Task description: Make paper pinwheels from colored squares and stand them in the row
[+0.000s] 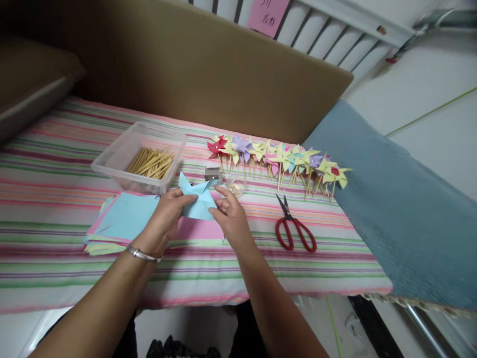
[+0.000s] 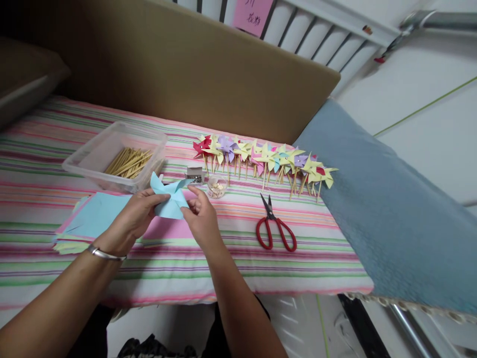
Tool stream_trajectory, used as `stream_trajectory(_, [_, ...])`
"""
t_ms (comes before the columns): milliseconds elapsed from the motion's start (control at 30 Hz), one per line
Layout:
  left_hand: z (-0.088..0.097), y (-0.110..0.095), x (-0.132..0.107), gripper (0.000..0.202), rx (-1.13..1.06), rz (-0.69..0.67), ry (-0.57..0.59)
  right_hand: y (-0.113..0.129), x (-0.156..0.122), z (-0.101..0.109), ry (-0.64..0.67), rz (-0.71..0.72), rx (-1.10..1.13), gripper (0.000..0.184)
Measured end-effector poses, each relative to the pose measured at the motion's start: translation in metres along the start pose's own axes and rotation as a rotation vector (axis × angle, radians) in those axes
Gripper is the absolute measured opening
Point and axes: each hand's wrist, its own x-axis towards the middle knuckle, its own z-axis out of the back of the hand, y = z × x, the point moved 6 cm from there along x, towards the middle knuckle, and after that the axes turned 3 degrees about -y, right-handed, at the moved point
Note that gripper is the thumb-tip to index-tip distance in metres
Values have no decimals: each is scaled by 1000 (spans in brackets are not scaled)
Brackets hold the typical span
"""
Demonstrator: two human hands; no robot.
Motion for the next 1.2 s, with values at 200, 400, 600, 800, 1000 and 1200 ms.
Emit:
stream_trajectory(200, [5, -7, 2, 20, 8, 0, 9, 17, -6, 2, 45, 352, -371, 47])
stream_trajectory(400, [8, -10, 2, 21, 3, -12, 2, 26, -13, -2, 129, 525, -530, 41])
stream_trajectory(600, [9, -9, 3, 20, 27, -3, 6, 12, -7, -6, 135, 268, -327, 34])
stream_trajectory(800, [7, -9, 2, 21, 59, 18, -11, 13, -6, -3, 65, 246, -313, 30])
stream_trajectory(1000, [8, -9, 3, 21, 52, 20, -3, 23, -9, -2, 115, 413, -447, 31])
stream_trajectory(1200, [9, -6, 3, 21, 103, 26, -19, 20, -6, 3, 87, 328, -402, 13])
